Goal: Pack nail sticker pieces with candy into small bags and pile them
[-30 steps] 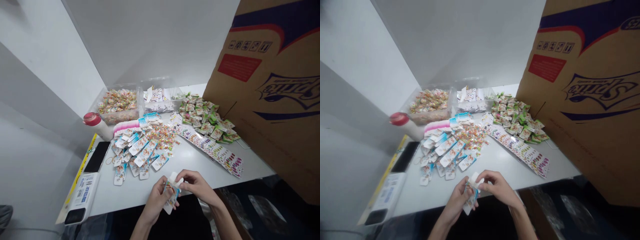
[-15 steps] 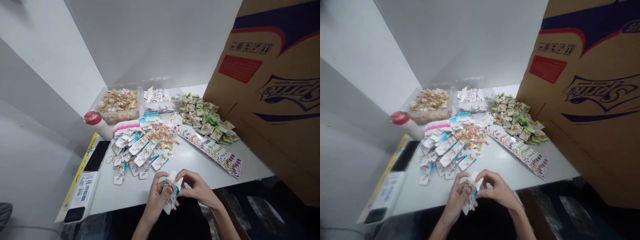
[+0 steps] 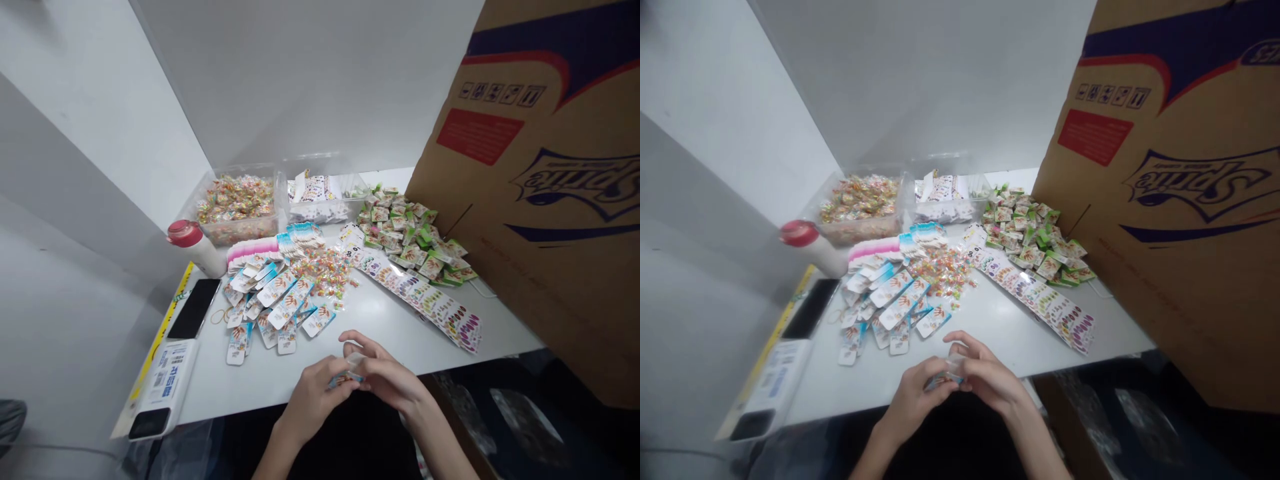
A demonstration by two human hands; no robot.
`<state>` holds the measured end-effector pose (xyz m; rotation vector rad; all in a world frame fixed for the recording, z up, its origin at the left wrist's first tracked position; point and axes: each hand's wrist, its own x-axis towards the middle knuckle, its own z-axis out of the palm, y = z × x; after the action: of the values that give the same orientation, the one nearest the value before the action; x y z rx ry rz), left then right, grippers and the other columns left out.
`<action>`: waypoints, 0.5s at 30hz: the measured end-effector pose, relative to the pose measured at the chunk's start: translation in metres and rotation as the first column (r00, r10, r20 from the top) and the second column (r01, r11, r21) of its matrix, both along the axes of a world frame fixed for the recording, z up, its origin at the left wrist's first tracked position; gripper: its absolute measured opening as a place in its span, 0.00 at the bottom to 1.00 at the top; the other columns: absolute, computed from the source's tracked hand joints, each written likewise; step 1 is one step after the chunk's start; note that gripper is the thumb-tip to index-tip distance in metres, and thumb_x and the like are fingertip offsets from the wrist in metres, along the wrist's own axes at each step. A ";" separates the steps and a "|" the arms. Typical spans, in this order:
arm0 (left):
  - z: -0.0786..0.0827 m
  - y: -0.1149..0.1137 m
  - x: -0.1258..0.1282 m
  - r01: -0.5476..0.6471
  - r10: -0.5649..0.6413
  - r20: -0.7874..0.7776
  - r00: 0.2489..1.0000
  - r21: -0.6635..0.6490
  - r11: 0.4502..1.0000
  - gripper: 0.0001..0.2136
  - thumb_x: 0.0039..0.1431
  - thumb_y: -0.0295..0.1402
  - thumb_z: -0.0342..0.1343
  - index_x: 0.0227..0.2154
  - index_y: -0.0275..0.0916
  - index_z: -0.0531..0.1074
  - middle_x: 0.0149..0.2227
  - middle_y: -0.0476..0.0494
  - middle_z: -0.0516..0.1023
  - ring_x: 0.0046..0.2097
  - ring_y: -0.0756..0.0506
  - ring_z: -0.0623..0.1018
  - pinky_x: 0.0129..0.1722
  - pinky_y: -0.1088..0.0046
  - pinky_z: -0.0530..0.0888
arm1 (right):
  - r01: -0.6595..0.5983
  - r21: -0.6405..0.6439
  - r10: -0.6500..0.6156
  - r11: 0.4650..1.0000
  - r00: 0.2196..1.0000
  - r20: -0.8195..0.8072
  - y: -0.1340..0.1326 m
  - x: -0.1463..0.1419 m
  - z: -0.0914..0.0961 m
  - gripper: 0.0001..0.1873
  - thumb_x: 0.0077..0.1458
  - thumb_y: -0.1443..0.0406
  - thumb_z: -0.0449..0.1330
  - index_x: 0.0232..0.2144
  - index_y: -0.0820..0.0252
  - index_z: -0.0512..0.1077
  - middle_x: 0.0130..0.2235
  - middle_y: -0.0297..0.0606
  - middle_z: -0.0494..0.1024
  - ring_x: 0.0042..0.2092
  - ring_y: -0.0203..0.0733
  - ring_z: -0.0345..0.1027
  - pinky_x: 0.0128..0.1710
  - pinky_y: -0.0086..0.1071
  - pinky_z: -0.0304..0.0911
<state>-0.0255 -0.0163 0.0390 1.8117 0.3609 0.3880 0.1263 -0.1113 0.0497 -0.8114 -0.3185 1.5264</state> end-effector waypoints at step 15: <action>-0.008 -0.008 0.005 -0.196 0.194 -0.024 0.981 -0.150 0.969 0.09 0.59 0.36 0.58 0.40 0.41 0.68 0.31 0.53 0.75 0.32 0.50 0.72 0.35 0.76 0.69 | 0.054 -0.036 -0.027 0.998 0.846 0.532 0.003 0.009 0.005 0.10 0.48 0.62 0.69 0.31 0.63 0.77 0.28 0.35 0.76 0.29 0.32 0.63 0.29 0.26 0.56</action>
<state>-0.0203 -0.0240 0.0307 1.6349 0.5627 0.4766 0.1357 -0.1082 0.0546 -1.2749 -0.6693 1.2485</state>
